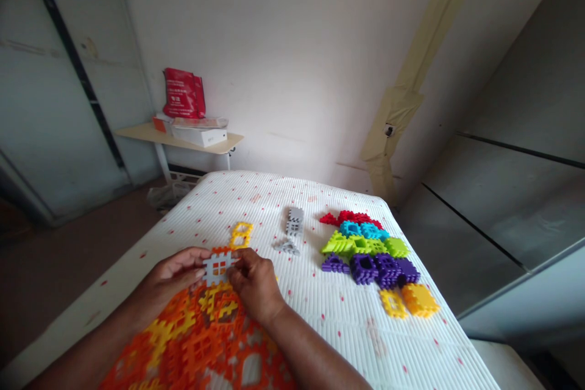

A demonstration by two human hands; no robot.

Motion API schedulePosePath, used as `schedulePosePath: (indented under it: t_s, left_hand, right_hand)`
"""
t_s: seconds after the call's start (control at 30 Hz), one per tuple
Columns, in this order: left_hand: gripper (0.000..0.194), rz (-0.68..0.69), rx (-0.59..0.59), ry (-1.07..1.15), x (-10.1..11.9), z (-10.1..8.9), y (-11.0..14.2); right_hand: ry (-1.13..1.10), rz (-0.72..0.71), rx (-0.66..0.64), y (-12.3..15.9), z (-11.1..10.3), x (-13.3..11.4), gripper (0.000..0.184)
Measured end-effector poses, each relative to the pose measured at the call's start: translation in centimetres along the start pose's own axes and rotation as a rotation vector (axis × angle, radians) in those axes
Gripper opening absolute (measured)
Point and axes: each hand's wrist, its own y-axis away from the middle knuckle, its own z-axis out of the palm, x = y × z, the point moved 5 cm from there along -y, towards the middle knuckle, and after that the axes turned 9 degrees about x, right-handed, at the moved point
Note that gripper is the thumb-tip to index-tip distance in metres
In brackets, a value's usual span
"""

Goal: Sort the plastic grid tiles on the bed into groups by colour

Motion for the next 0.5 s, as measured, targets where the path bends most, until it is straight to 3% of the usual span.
schedulePosePath:
  t_s: [0.1,0.2,0.33,0.5]
  left_hand:
    - [0.028,-0.008,0.002,-0.011,0.4,0.2,0.1]
    - [0.024,-0.013,0.011,-0.036,0.7,0.2,0.1]
    - [0.024,-0.017,0.01,-0.058,0.6,0.1,0.1]
    - [0.023,-0.031,-0.029,-0.021,0.2,0.2,0.1]
  right_hand:
    - [0.297,-0.234,0.027,0.3,-0.5,-1.7,0.034]
    - [0.475,-0.45,-0.049,0.7,-0.2,-2.9,0.049]
    - [0.558,-0.502,-0.201,0.9,0.3,-3.1,0.056]
    - [0.676,-0.556,-0.205,1.0,0.2,-3.5,0.056]
